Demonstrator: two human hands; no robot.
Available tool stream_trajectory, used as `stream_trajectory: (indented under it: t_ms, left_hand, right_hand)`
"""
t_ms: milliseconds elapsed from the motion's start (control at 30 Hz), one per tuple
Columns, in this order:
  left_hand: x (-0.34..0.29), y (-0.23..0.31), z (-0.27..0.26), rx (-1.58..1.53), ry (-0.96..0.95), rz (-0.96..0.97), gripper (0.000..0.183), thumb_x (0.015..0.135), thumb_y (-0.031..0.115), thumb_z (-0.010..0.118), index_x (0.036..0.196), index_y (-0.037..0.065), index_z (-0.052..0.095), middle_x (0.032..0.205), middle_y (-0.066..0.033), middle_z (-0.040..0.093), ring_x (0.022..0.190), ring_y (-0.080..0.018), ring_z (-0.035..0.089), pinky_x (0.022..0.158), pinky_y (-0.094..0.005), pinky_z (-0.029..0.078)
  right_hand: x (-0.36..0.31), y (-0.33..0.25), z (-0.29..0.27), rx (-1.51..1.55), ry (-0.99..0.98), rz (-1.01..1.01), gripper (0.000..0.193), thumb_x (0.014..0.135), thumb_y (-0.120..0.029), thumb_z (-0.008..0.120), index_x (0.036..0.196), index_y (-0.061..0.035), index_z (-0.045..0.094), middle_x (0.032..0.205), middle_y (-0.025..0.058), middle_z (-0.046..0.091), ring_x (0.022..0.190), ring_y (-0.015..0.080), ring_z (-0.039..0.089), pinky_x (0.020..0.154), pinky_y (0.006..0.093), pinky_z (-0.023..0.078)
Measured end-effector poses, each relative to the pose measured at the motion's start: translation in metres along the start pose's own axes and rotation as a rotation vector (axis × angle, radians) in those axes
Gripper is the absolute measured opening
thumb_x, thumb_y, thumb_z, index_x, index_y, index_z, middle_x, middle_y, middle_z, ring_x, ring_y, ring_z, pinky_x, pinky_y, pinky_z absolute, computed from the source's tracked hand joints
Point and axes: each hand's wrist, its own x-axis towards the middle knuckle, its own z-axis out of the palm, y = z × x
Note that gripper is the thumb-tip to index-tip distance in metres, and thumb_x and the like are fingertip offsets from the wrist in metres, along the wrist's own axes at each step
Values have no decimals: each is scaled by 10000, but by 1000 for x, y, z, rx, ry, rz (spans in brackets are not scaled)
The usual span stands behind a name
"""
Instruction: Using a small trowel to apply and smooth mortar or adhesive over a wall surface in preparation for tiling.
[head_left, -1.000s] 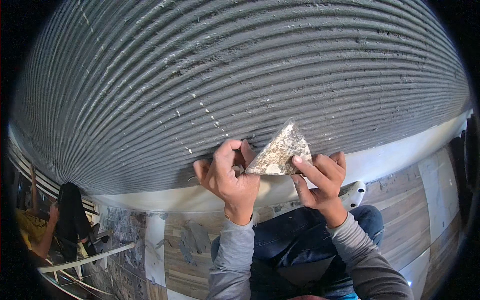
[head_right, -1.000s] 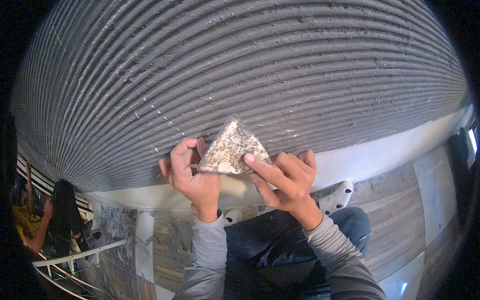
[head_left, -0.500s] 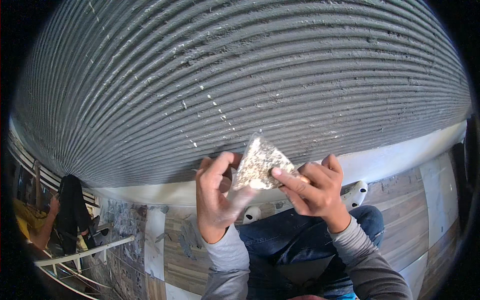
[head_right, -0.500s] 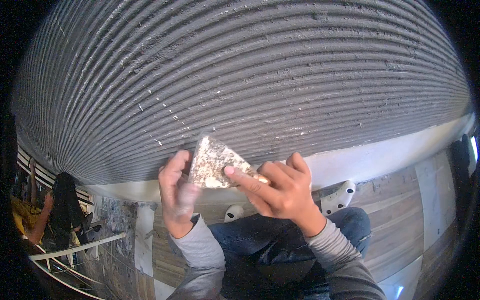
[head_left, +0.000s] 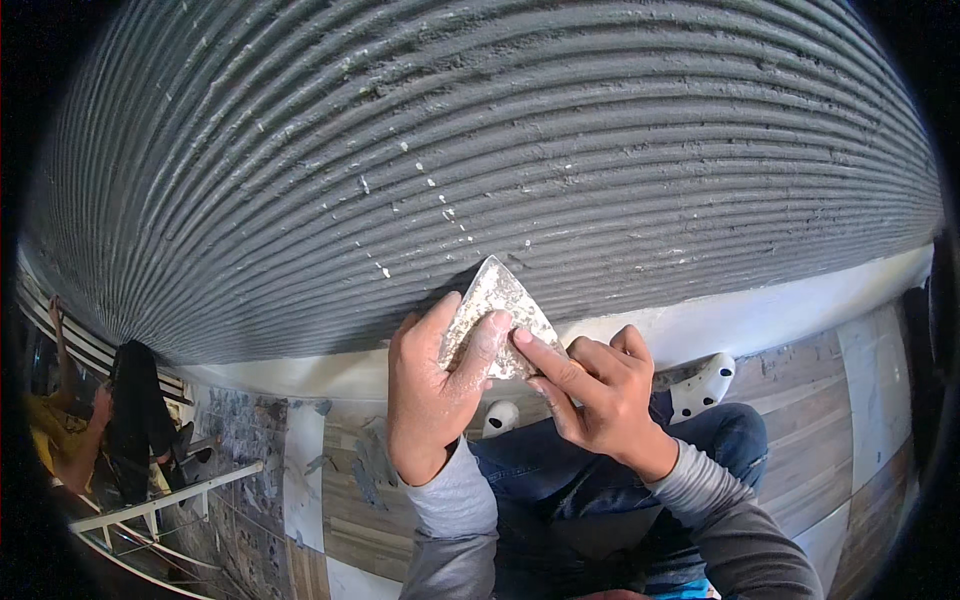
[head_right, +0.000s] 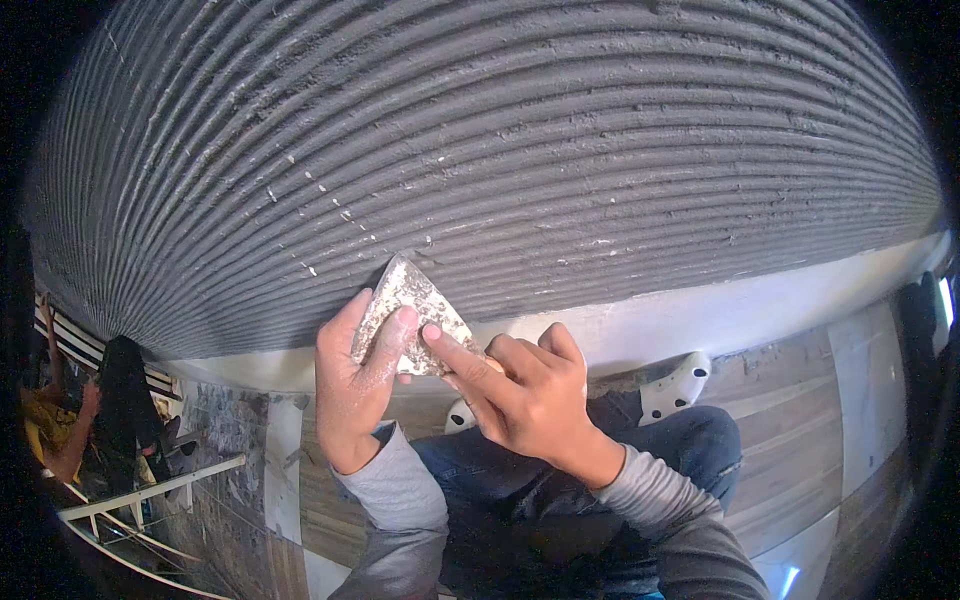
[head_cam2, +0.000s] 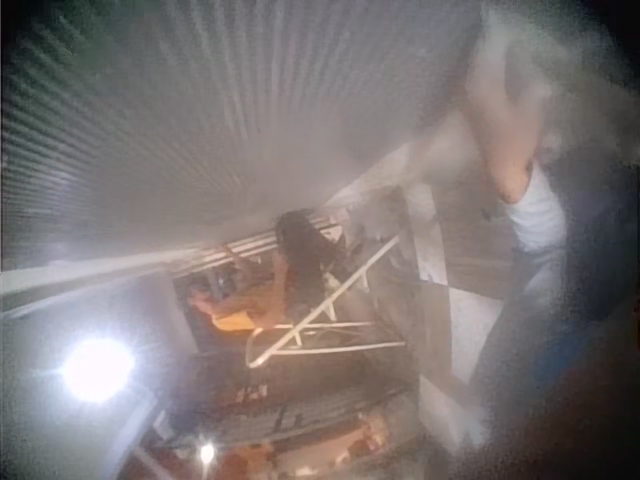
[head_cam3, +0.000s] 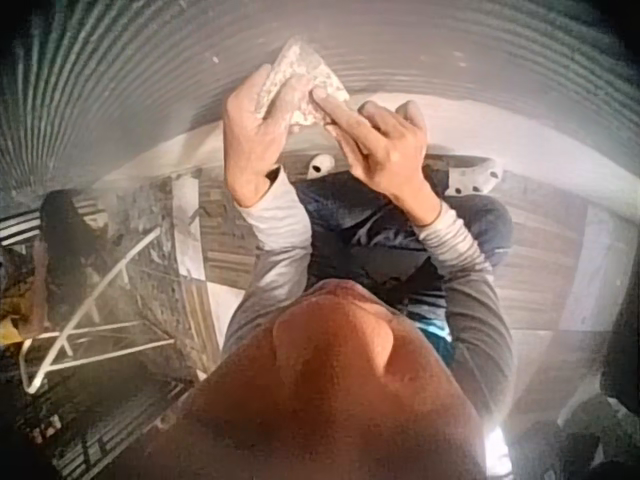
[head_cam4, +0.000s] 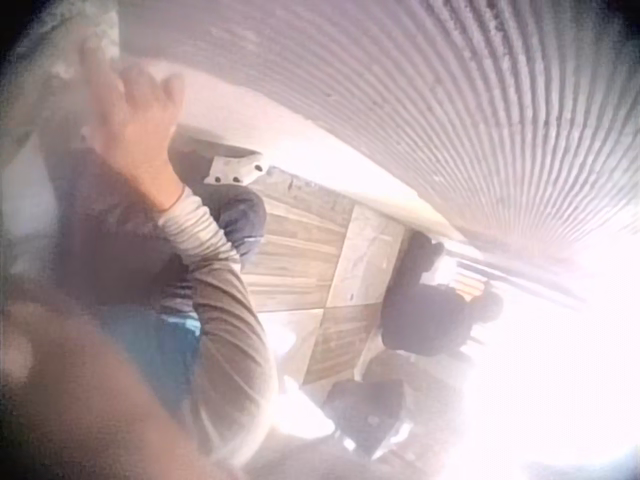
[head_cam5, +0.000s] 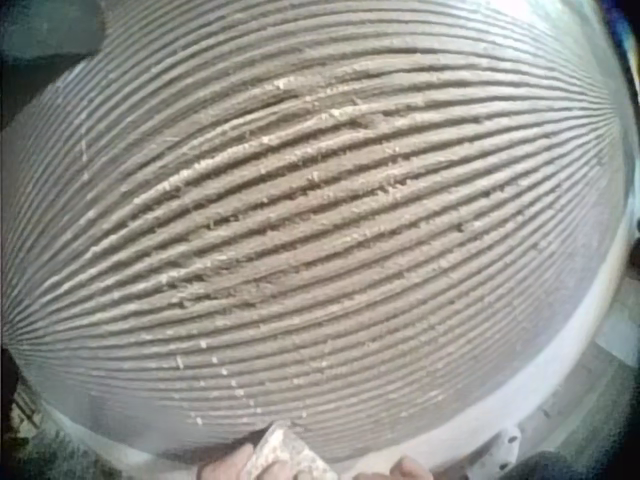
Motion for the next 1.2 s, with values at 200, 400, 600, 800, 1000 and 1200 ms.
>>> stream_trajectory:
  t_ms: [200, 400, 600, 800, 1000, 1200]
  left_hand:
    - [-3, 1, 1, 76, 28, 62, 305, 961, 197, 697, 811, -51, 600, 619, -111, 590, 522, -113, 537, 474, -313, 407]
    - [2, -1, 17, 119, 94, 201, 286, 959, 168, 677, 792, -41, 573, 625, -164, 550, 539, -207, 510, 529, -359, 388]
    - [1, -2, 21, 159, 96, 276, 263, 951, 178, 662, 782, -9, 585, 652, -189, 567, 551, -378, 483, 559, -423, 394]
    - [-8, 4, 3, 349, 130, 173, 300, 967, 194, 651, 775, -20, 565, 632, -205, 525, 529, -356, 453, 549, -416, 381]
    - [-4, 11, 17, 152, 157, 145, 328, 992, 182, 625, 781, -44, 515, 627, -208, 458, 552, -320, 374, 536, -387, 357]
    - [2, 2, 21, 212, 79, 219, 330, 987, 204, 635, 775, -31, 542, 616, -198, 480, 545, -343, 405, 548, -424, 360]
  right_hand:
    - [2, 2, -2, 106, -45, 23, 554, 804, -236, 766, 1348, -220, 664, 610, -53, 421, 514, 126, 344, 576, 314, 232]
    - [-12, 3, 12, 122, 57, 71, 550, 797, -222, 760, 1340, -199, 671, 607, -42, 416, 522, 141, 321, 603, 317, 238]
    - [-17, 6, 21, 139, 147, 90, 553, 784, -203, 761, 1329, -169, 677, 617, -34, 430, 529, 145, 319, 598, 318, 234]
    - [0, 1, 4, 227, -26, 51, 556, 787, -191, 763, 1335, -180, 673, 593, -39, 443, 503, 144, 311, 581, 318, 223]
    - [-4, 4, 7, 181, 37, 47, 555, 791, -194, 759, 1339, -170, 671, 592, -38, 452, 501, 143, 323, 587, 315, 225]
    - [-16, 10, 23, 168, 170, 68, 558, 780, -206, 754, 1331, -163, 676, 615, -35, 446, 514, 150, 316, 598, 320, 239]
